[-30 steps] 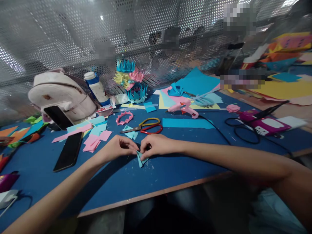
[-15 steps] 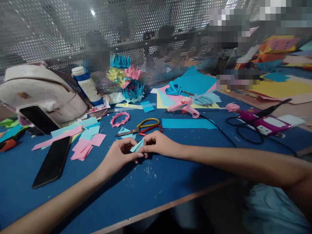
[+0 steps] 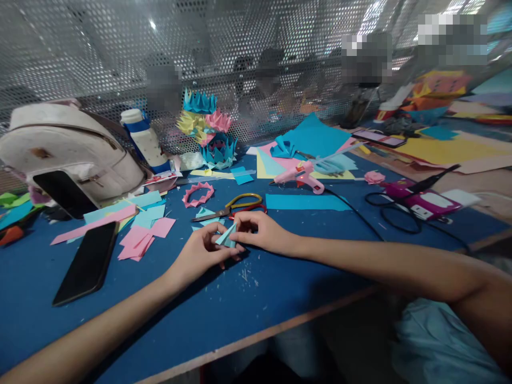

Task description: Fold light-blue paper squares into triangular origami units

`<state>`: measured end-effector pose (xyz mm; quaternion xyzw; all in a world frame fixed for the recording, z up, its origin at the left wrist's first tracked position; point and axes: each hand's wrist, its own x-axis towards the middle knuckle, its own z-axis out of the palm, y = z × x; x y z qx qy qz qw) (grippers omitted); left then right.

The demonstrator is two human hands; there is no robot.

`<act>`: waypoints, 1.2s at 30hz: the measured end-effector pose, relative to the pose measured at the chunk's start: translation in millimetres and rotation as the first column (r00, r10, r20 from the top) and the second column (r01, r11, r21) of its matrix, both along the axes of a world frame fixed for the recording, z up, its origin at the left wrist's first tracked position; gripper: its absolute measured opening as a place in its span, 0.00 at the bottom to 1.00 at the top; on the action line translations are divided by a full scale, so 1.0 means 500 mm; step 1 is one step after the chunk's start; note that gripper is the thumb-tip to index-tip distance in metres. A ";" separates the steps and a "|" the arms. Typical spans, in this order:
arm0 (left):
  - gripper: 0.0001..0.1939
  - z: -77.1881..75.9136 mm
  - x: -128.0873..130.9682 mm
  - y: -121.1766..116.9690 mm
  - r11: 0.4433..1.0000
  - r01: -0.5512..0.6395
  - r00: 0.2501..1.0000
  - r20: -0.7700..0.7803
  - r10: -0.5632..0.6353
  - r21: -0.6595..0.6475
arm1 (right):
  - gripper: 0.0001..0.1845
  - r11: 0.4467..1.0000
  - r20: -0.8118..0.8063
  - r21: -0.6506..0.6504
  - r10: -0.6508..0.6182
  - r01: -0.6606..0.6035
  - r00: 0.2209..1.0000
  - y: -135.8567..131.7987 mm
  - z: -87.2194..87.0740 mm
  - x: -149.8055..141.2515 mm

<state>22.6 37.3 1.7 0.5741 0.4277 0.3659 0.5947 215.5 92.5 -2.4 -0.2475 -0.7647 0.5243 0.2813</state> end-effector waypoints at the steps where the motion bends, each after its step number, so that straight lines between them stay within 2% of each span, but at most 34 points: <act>1: 0.22 0.000 0.002 -0.001 1.000 0.004 1.000 0.006 -0.004 -0.003 | 0.22 1.000 0.002 0.009 -0.004 0.004 1.000 0.000 0.000 -0.001; 9: 0.21 0.004 -0.001 0.000 0.999 -0.053 0.997 0.057 0.053 -0.011 | 0.20 0.997 0.040 0.070 -0.022 0.020 0.999 0.001 0.004 -0.002; 13: 0.20 0.002 -0.009 0.001 0.999 -0.037 0.996 0.078 0.040 -0.030 | 0.18 0.996 0.069 0.091 -0.022 0.016 0.997 0.000 0.006 0.000; 20: 0.22 -0.004 -0.009 -0.001 0.999 -0.054 0.996 0.075 0.054 -0.007 | 0.21 0.999 0.101 0.041 -0.007 0.003 0.995 0.005 0.007 0.000; 23: 0.23 -0.007 -0.003 -0.004 0.995 -0.093 0.994 0.051 0.092 0.018 | 0.23 0.999 0.113 0.042 0.009 -0.014 0.994 0.007 0.004 -0.004; 28: 0.25 -0.013 0.007 -0.005 0.987 -0.161 0.987 0.014 0.160 0.028 | 0.21 0.986 0.099 0.138 0.083 -0.097 0.992 0.013 -0.001 -0.013; 32: 0.26 -0.013 0.002 -0.002 0.974 -0.223 0.975 -0.006 0.224 0.035 | 0.16 0.993 0.075 0.099 0.055 -0.062 0.996 0.013 -0.003 -0.007; 34: 0.26 -0.013 -0.002 0.000 0.966 -0.257 0.966 -0.007 0.257 0.037 | 0.15 0.985 0.003 0.175 -0.004 0.003 1.000 0.010 -0.002 0.001; 36: 0.26 -0.013 -0.005 0.002 0.960 -0.278 0.960 -0.010 0.279 0.035 | 0.10 0.930 -0.125 0.362 -0.021 0.066 0.992 0.006 0.000 0.008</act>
